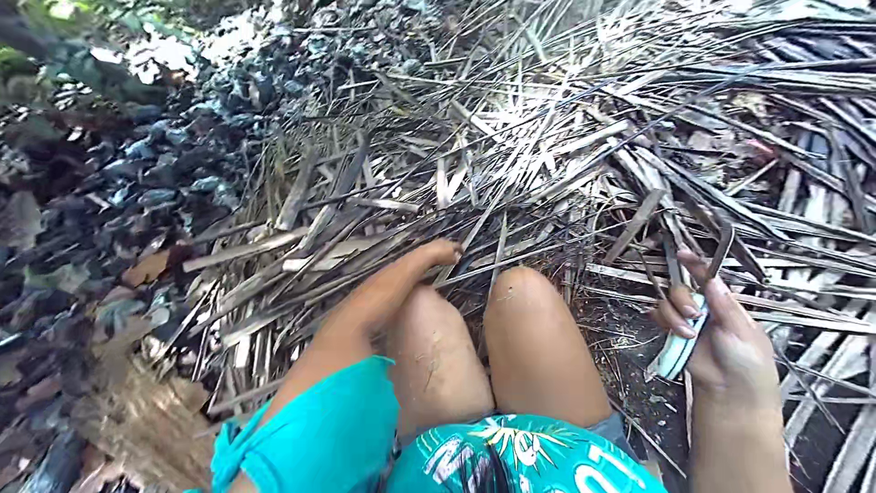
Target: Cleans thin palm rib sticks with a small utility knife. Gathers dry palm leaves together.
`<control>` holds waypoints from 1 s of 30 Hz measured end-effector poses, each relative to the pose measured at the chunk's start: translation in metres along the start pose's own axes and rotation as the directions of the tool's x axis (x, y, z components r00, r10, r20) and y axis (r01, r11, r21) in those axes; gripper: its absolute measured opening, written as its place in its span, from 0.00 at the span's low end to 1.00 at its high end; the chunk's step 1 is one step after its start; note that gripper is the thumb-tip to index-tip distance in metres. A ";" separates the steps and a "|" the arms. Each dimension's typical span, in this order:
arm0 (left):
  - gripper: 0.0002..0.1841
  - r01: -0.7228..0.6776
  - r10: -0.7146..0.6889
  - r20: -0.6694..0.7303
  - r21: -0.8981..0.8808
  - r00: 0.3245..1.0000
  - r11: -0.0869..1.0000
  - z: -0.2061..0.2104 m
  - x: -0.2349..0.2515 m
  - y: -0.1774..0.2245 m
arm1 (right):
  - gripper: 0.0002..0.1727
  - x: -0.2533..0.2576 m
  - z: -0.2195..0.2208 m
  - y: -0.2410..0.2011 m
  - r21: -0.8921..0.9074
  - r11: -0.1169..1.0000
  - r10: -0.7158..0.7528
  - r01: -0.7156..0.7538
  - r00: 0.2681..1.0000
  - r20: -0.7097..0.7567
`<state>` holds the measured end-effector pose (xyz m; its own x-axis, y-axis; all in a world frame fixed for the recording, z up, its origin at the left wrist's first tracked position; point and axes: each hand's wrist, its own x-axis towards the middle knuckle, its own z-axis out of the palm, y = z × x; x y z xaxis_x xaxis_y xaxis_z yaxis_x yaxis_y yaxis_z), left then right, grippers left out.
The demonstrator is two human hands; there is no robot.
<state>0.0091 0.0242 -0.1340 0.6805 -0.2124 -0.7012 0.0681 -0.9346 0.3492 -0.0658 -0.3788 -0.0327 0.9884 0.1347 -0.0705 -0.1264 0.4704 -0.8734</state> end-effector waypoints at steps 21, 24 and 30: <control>0.27 -0.296 -0.296 -0.722 -0.570 0.625 0.766 -0.077 -0.065 -0.018 | 0.21 0.042 0.082 0.026 -0.259 0.962 0.124 -0.087 0.983 0.133; 0.25 -0.515 -0.292 -0.789 -0.585 0.541 0.627 -0.084 -0.098 -0.019 | 0.23 0.053 0.120 0.031 -0.426 0.903 0.182 -0.054 0.946 0.266; 0.22 -0.634 -0.151 -0.859 -0.470 0.490 0.615 -0.065 -0.181 0.028 | 0.35 0.074 0.213 0.030 -0.523 0.852 0.322 0.044 0.743 0.586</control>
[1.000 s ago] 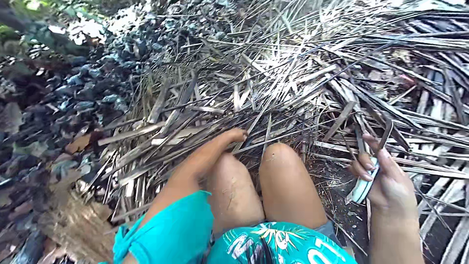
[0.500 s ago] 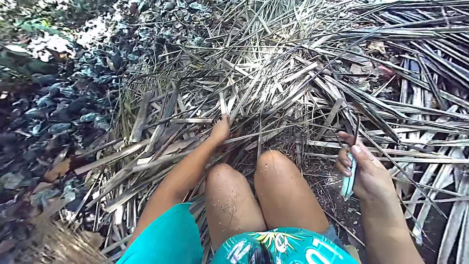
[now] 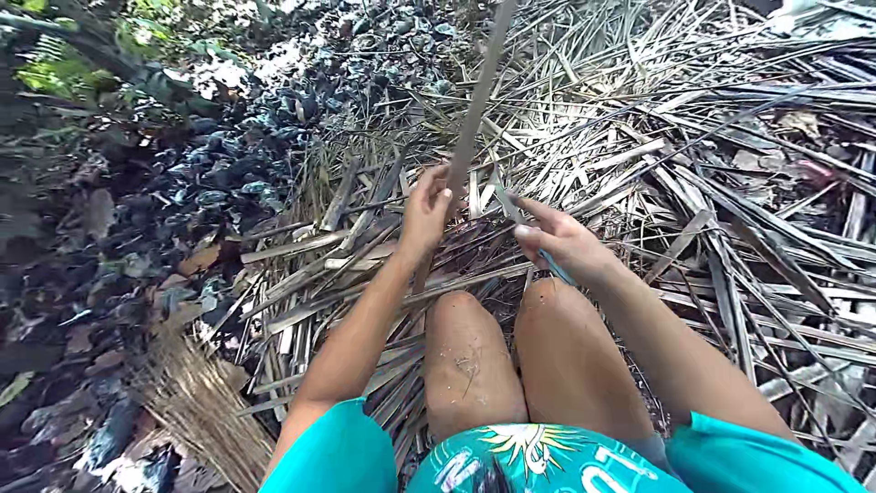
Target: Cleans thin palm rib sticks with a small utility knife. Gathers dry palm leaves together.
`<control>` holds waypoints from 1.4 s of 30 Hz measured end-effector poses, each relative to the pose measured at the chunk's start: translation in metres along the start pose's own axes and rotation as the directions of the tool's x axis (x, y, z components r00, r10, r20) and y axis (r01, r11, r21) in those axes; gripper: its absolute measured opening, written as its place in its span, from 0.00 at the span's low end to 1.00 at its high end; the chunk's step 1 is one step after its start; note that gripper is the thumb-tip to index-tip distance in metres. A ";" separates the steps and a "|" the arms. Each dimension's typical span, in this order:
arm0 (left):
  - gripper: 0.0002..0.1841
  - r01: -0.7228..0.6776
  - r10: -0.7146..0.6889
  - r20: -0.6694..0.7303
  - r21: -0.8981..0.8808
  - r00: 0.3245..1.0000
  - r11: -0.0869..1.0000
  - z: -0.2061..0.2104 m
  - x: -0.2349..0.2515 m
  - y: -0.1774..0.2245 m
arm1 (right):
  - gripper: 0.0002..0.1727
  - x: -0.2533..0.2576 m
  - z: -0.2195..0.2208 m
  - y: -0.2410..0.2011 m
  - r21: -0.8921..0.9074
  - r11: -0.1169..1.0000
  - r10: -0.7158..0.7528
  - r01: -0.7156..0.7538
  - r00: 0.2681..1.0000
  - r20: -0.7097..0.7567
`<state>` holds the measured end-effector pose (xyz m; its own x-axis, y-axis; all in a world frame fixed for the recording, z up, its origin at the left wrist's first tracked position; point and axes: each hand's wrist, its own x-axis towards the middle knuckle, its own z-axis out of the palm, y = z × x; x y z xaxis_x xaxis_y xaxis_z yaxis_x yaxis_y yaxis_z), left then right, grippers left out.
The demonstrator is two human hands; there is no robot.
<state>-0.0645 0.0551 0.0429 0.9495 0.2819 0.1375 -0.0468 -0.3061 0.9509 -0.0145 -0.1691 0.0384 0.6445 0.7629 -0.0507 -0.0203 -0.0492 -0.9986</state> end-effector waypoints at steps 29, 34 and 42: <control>0.12 0.367 -0.173 0.433 -0.420 0.885 0.830 -0.017 -0.108 0.056 | 0.17 -0.023 0.027 -0.007 -0.096 0.909 -0.350 0.406 0.867 0.354; 0.11 0.383 -0.261 0.373 -0.306 0.890 0.871 -0.020 -0.102 0.031 | 0.20 -0.015 0.038 0.013 -0.512 0.743 -0.396 0.431 0.900 0.183; 0.14 0.479 -0.319 0.472 -0.271 0.822 0.835 -0.055 -0.076 -0.025 | 0.17 0.022 0.055 0.028 -0.765 0.587 -0.382 0.265 0.924 0.027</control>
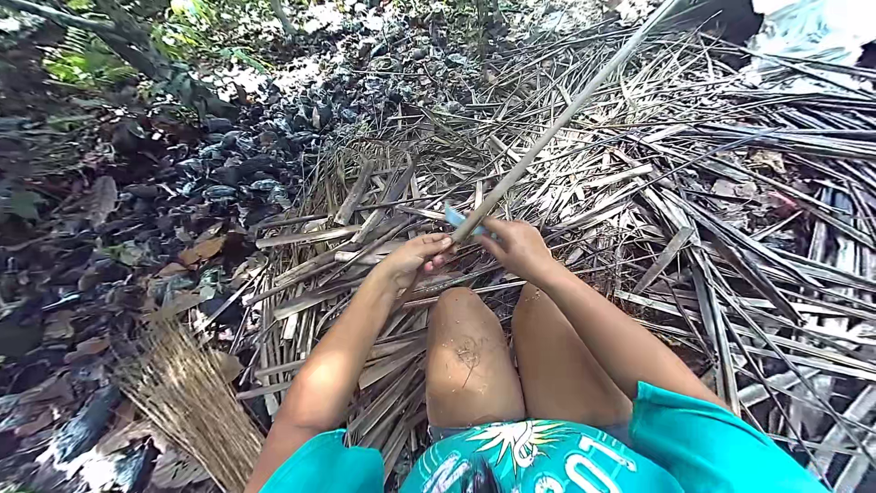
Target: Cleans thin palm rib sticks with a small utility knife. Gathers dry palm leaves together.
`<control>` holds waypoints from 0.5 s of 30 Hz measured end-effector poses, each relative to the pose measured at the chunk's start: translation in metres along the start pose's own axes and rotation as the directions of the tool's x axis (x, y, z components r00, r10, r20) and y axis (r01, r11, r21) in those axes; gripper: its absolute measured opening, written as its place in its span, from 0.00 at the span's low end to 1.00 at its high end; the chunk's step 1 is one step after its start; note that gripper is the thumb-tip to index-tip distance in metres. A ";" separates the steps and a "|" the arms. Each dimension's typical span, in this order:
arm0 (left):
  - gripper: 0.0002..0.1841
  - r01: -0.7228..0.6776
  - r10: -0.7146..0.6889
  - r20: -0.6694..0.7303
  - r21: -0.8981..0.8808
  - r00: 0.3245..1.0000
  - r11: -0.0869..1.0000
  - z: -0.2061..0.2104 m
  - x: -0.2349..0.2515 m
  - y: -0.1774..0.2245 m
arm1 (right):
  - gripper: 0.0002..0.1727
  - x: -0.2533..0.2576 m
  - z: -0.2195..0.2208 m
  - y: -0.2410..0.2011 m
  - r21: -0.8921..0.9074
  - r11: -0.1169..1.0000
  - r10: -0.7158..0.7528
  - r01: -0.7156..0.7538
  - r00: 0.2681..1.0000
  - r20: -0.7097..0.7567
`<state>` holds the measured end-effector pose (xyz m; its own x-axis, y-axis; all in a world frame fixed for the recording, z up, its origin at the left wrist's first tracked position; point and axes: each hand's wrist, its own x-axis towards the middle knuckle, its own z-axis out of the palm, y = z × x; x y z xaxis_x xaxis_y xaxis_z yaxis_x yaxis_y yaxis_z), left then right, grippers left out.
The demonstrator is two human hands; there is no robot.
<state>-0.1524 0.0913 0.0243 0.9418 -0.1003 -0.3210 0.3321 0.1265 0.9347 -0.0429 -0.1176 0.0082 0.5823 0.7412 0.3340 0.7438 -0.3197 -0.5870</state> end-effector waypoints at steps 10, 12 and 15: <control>0.10 0.386 -0.339 -0.192 0.335 0.921 0.860 -0.148 -0.047 -0.069 | 0.29 0.039 -0.055 0.093 0.163 0.790 0.608 -0.592 0.791 -0.072; 0.10 0.467 -0.368 -0.291 0.478 0.883 0.744 -0.179 -0.068 -0.078 | 0.30 0.041 -0.070 0.116 0.192 0.742 0.667 -0.642 0.736 -0.115; 0.18 0.628 -0.442 -0.449 0.489 0.776 0.606 -0.208 -0.099 -0.080 | 0.29 0.039 -0.089 0.140 0.192 0.666 0.746 -0.721 0.645 -0.165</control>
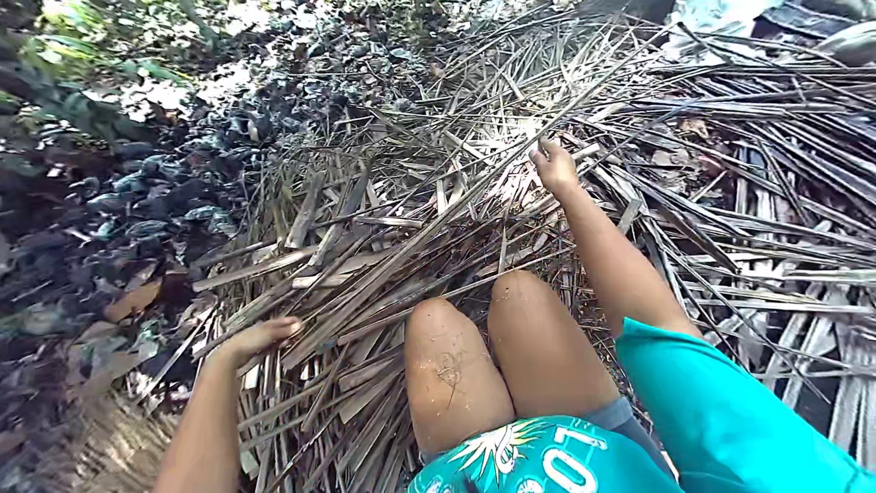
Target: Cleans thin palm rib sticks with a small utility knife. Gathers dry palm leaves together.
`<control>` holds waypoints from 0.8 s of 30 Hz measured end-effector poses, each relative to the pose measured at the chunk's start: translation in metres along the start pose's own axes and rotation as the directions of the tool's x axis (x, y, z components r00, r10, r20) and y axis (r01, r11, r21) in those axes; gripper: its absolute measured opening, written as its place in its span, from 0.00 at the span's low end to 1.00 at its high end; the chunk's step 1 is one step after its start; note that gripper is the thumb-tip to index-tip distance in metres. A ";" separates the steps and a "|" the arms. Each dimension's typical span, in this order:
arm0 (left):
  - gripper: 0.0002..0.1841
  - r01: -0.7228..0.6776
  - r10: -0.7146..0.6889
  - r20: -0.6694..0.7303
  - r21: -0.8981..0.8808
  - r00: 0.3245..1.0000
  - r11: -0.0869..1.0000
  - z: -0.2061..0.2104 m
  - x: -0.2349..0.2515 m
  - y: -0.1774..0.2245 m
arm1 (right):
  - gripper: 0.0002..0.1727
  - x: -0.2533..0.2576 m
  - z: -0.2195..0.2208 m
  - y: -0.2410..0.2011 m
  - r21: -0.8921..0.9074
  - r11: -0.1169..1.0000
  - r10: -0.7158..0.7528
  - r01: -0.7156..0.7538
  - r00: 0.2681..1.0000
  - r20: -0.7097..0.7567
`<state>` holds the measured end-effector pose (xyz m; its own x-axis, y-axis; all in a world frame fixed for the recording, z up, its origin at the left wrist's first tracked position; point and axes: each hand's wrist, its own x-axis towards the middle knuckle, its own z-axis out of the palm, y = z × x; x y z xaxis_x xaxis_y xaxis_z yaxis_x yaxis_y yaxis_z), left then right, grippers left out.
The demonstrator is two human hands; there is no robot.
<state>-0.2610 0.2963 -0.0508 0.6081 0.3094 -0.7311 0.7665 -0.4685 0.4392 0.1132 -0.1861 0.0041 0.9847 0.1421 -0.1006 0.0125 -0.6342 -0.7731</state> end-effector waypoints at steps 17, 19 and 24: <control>0.16 0.147 -0.142 -0.250 -0.001 0.958 0.989 -0.071 -0.036 -0.145 | 0.28 0.064 -0.097 0.082 0.050 0.987 0.160 -0.152 0.965 -0.210; 0.19 0.175 -0.168 -0.270 0.004 0.948 0.985 -0.080 -0.052 -0.161 | 0.27 0.072 -0.111 0.091 0.064 0.985 0.170 -0.159 0.955 -0.241; 0.23 0.193 -0.204 -0.413 -0.069 0.888 0.979 -0.071 -0.077 -0.151 | 0.27 0.070 -0.147 0.100 -0.272 0.930 0.203 -0.247 0.962 -0.181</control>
<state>-0.4093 0.4016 -0.0237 0.4686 0.7117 -0.5233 0.8818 -0.3416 0.3251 0.2094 -0.3514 0.0115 0.9816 -0.1294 -0.1405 -0.1846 -0.8314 -0.5241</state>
